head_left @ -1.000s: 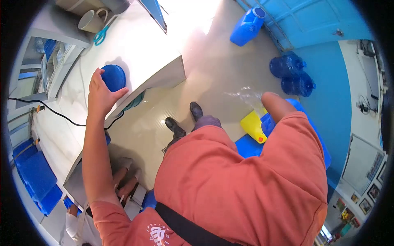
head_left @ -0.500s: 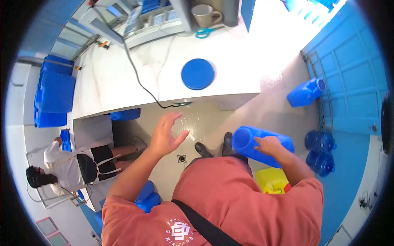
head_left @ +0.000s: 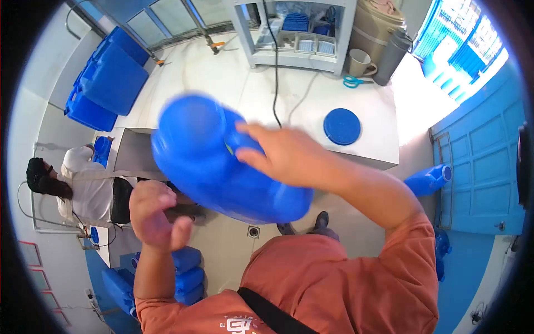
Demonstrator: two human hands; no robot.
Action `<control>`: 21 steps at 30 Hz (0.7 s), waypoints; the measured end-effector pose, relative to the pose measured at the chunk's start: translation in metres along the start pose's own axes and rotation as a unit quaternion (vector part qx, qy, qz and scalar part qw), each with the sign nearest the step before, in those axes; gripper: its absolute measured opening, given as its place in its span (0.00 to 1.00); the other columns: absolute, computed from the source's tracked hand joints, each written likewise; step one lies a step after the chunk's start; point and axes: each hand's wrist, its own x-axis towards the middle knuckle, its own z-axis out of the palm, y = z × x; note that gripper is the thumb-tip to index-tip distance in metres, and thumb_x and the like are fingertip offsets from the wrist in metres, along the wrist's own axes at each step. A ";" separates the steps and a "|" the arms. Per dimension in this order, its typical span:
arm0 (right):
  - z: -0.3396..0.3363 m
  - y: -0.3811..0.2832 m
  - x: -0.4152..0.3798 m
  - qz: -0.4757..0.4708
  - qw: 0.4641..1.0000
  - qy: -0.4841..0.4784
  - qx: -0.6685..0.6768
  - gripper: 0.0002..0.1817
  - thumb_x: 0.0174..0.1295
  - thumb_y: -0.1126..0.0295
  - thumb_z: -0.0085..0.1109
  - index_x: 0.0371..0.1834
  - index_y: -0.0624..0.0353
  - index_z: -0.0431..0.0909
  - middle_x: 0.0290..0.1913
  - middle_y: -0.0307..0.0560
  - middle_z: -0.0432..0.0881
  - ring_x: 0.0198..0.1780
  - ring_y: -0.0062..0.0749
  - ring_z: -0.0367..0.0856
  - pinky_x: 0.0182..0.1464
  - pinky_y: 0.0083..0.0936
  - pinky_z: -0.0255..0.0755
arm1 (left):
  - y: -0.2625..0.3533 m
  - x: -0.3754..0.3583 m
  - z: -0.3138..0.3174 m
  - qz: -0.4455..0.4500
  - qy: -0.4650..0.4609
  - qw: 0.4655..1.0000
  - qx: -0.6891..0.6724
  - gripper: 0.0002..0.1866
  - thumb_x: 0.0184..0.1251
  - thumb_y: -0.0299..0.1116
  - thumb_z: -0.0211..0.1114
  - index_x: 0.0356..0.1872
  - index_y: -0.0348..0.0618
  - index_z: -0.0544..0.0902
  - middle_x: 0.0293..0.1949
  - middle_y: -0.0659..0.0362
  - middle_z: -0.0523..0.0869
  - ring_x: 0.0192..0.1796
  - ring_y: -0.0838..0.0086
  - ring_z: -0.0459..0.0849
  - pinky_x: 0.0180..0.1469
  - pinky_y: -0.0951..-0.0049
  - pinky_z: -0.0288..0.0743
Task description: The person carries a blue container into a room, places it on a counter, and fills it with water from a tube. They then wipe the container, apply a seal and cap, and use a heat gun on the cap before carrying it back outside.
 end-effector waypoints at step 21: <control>-0.099 0.130 0.116 -0.039 0.989 -0.129 -0.056 0.16 0.64 0.59 0.55 0.46 0.58 0.81 0.46 0.54 0.85 0.48 0.49 0.83 0.51 0.42 0.75 | -0.138 0.081 -0.049 -0.201 0.070 0.940 0.265 0.26 0.61 0.34 0.66 0.60 0.42 0.71 0.66 0.46 0.71 0.67 0.56 0.70 0.69 0.59 0.62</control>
